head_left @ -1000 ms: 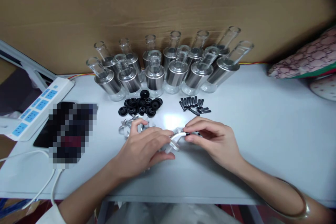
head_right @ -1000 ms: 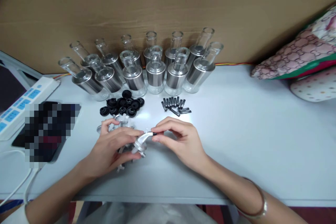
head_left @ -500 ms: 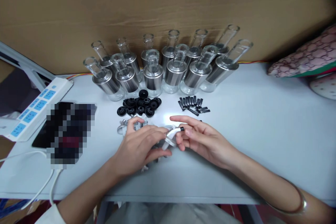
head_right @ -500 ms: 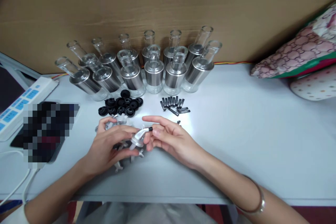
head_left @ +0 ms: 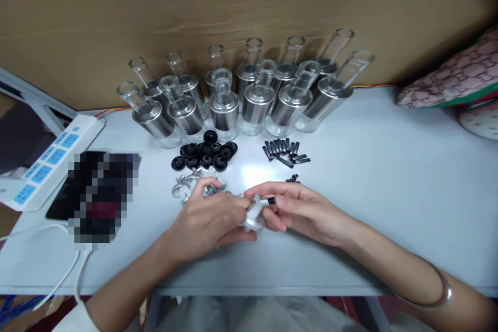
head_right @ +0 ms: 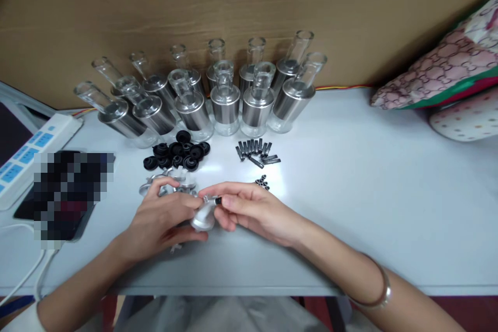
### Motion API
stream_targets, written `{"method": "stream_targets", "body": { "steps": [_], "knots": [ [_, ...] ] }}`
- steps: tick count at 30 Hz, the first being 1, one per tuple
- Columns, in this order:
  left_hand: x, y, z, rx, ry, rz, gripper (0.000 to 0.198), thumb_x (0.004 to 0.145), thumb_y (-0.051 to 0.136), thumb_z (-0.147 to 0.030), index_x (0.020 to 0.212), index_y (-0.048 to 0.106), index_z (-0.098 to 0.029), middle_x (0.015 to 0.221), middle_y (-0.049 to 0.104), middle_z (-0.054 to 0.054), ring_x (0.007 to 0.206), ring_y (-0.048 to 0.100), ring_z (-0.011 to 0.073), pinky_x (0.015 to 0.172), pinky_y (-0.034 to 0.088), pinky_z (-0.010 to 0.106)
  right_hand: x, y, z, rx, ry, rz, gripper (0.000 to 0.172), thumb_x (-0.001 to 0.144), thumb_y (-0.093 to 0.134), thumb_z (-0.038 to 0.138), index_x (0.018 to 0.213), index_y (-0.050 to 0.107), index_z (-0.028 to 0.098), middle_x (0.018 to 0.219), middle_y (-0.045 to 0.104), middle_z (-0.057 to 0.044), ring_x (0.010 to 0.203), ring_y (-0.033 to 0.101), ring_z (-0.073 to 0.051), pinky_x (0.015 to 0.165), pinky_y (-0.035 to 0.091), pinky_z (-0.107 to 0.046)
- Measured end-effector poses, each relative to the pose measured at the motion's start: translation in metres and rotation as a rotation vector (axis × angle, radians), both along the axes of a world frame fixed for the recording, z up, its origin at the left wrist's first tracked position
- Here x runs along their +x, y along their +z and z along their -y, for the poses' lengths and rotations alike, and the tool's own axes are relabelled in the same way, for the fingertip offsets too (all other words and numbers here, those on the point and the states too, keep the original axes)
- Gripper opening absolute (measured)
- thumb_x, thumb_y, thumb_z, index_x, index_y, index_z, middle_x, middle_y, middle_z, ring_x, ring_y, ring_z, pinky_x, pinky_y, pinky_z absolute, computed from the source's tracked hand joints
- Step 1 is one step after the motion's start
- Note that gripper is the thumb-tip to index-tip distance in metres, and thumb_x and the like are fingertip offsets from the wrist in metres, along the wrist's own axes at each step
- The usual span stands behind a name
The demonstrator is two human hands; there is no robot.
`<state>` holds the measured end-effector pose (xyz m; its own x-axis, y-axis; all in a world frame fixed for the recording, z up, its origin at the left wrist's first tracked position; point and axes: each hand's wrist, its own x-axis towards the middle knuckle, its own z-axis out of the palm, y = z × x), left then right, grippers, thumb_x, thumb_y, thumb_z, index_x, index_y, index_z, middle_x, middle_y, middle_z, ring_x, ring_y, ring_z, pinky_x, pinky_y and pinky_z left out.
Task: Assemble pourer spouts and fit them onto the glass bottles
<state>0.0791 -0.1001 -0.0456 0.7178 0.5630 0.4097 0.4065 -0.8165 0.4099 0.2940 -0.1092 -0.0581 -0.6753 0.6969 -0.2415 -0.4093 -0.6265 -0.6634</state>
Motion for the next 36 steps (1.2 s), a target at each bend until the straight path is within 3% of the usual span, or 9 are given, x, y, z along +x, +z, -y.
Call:
{"method": "stream_targets", "body": {
  "steps": [7,15,23,26,29,31,33,36],
  "knots": [
    [0.0,0.001,0.001,0.034,-0.012,0.009,0.021,0.091,0.053,-0.038,0.087,0.056,-0.018,0.087,0.073,-0.002,0.069,0.065,0.0087,0.09,0.032,0.031,-0.002,0.003,-0.001,-0.082,0.005,-0.065,0.031,0.083,0.066,0.033,0.101,0.064,0.008,0.055,0.051,0.003,0.053,0.042,-0.008,0.058,0.028,-0.025],
    [0.002,-0.001,0.001,0.042,-0.062,0.024,0.016,0.091,0.056,-0.028,0.102,0.053,-0.016,0.091,0.073,0.002,0.078,0.067,0.0101,0.087,0.037,0.03,-0.001,0.006,-0.002,-0.15,-0.002,-0.076,0.026,0.081,0.068,0.03,0.096,0.063,0.009,0.056,0.047,0.003,0.053,0.038,-0.008,0.055,0.027,-0.024],
    [0.003,-0.001,0.0,0.034,-0.076,0.011,0.017,0.091,0.056,-0.025,0.105,0.051,-0.016,0.092,0.073,0.003,0.077,0.067,0.0105,0.088,0.037,0.031,-0.004,0.004,0.001,-0.175,-0.046,-0.062,0.028,0.078,0.071,0.032,0.093,0.062,0.01,0.053,0.035,0.007,0.05,0.026,-0.007,0.053,0.022,-0.023],
    [0.0,-0.001,0.001,0.02,-0.07,0.018,0.029,0.091,0.053,-0.039,0.109,0.048,-0.016,0.097,0.072,0.005,0.081,0.066,0.0125,0.088,0.039,0.032,-0.003,0.006,0.001,-0.159,-0.05,-0.058,0.029,0.078,0.071,0.033,0.094,0.062,0.011,0.053,0.032,0.008,0.05,0.026,-0.007,0.053,0.021,-0.024],
    [-0.006,-0.002,-0.002,-0.007,0.125,0.083,0.041,0.091,0.047,-0.049,0.113,0.044,-0.015,0.105,0.068,0.011,0.092,0.064,0.0188,0.085,0.042,0.035,0.0,0.008,0.0,-0.126,-0.047,-0.049,0.03,0.079,0.069,0.035,0.096,0.06,0.012,0.054,0.031,0.008,0.05,0.026,-0.007,0.054,0.02,-0.024],
    [-0.011,-0.003,-0.008,-0.024,0.355,0.121,0.029,0.093,0.047,-0.038,0.111,0.044,-0.016,0.105,0.065,0.012,0.096,0.061,0.0208,0.083,0.043,0.036,0.002,0.01,0.0,-0.111,-0.046,-0.04,0.031,0.079,0.069,0.035,0.097,0.059,0.012,0.054,0.03,0.008,0.051,0.027,-0.008,0.055,0.02,-0.025],
    [-0.015,-0.002,-0.014,-0.02,0.499,0.094,0.019,0.092,0.048,-0.027,0.108,0.047,-0.018,0.107,0.063,0.01,0.102,0.057,0.0219,0.086,0.042,0.037,0.004,0.011,-0.001,-0.102,-0.037,-0.027,0.031,0.079,0.068,0.036,0.097,0.058,0.012,0.054,0.03,0.008,0.051,0.026,-0.008,0.054,0.019,-0.025],
    [-0.017,0.0,-0.021,-0.016,0.449,-0.096,0.026,0.093,0.045,-0.03,0.116,0.049,-0.02,0.125,0.055,0.012,0.122,0.043,0.0274,0.096,0.033,0.044,0.005,0.013,-0.002,-0.092,-0.005,-0.016,0.03,0.08,0.066,0.037,0.096,0.058,0.013,0.054,0.03,0.007,0.051,0.024,-0.008,0.053,0.018,-0.026]
  ]
}}
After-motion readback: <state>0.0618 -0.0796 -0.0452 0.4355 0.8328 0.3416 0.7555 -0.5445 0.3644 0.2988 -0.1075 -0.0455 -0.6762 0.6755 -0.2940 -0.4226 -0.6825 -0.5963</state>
